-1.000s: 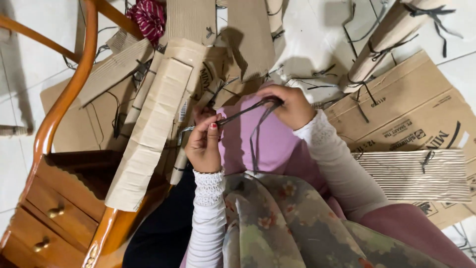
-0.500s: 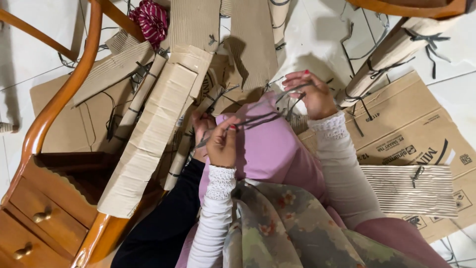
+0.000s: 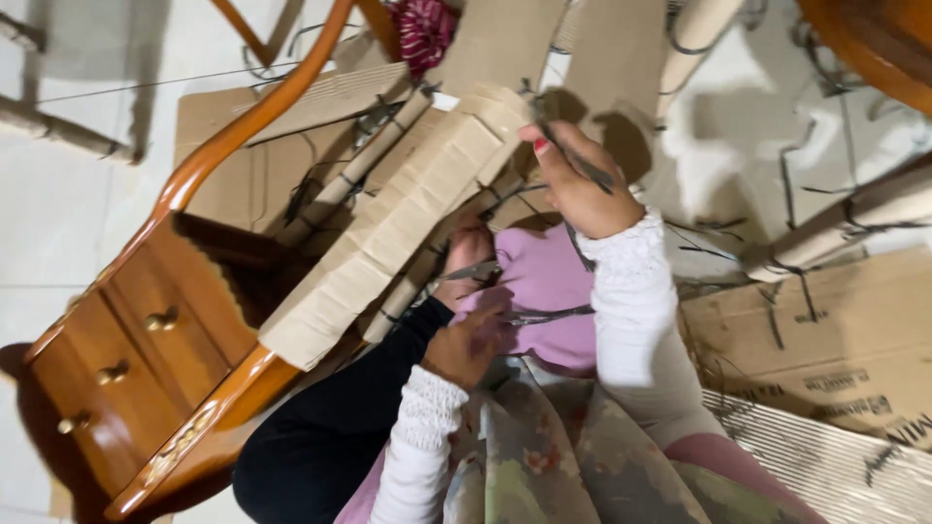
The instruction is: Wrapping the legs of a small wooden cabinet with cardboard and securing them with plastic ties for protection.
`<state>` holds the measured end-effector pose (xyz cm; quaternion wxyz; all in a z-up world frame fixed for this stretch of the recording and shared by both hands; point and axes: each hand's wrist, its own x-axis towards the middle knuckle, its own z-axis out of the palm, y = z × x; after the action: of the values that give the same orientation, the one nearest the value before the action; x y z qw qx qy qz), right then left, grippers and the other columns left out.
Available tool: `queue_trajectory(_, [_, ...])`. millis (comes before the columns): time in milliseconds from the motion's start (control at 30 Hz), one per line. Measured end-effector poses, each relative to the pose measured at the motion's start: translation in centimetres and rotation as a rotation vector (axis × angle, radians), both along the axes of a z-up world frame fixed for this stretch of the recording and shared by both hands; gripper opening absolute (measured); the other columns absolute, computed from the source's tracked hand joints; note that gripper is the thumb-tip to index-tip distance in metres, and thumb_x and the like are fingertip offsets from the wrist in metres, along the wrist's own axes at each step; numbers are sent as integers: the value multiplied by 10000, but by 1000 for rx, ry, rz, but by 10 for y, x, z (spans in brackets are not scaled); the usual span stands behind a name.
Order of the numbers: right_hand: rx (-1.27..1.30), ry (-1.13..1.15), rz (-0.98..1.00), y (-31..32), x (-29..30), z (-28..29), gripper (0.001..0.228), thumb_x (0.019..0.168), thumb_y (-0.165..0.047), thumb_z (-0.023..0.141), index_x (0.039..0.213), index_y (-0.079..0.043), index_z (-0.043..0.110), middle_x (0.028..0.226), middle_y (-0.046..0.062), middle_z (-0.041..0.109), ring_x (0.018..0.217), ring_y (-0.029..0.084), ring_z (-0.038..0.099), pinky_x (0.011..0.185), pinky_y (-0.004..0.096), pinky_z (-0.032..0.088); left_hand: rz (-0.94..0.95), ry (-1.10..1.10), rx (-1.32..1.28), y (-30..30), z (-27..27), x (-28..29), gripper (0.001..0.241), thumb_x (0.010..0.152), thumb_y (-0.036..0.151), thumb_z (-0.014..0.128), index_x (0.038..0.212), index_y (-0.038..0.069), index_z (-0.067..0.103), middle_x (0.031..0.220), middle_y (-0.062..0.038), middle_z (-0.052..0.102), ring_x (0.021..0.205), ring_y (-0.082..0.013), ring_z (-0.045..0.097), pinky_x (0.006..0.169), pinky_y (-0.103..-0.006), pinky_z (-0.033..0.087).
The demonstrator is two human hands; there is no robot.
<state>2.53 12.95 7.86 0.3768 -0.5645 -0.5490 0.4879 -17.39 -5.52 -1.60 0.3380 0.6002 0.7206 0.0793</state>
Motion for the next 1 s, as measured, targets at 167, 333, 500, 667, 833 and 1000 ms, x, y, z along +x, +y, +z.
queue_trajectory(167, [539,-80,87,17,-52,-20,213,1050,-163,524,1108,-98,719,693,81,652,598,212,625,602,345,500,39,141,-31,-16,90,-18,426,870,459,648,1292,404,660,877,-72,798,881,-340,761,777,-478,585])
queue_trajectory(333, [755,-179,-63,16,-71,-46,238,1084,-147,567,894,-42,664,587,52,547,475,166,433,492,350,363,-227,-132,545,18,165,-22,357,971,196,629,1320,125,655,1313,-30,720,1102,-213,755,853,-346,626])
queue_trajectory(500, [827,-238,-243,18,-79,-62,163,989,-149,665,1015,-5,738,833,218,712,818,426,709,720,482,563,106,-414,429,86,172,15,586,926,325,657,1456,104,538,1079,-223,771,1053,-454,712,929,-588,558])
queue_trajectory(667, [876,-152,-109,4,-76,-44,271,937,-70,659,1202,-27,699,985,182,683,947,413,701,810,447,579,274,-306,611,176,101,-5,449,922,355,713,1318,146,672,999,-111,787,1000,-332,739,907,-468,587])
queue_trajectory(833, [801,-37,-4,2,-58,-26,288,1005,-81,615,1271,-2,694,978,208,670,950,451,693,793,462,584,333,-307,637,204,97,-14,252,842,250,778,1091,231,810,802,22,795,803,-116,758,780,-297,621])
queue_trajectory(1000, [521,-139,88,21,-45,-62,162,920,-84,709,1051,-112,801,786,97,742,757,338,736,699,410,584,301,-59,707,239,61,-25,204,764,263,796,959,315,826,746,67,772,753,-165,762,759,-311,624])
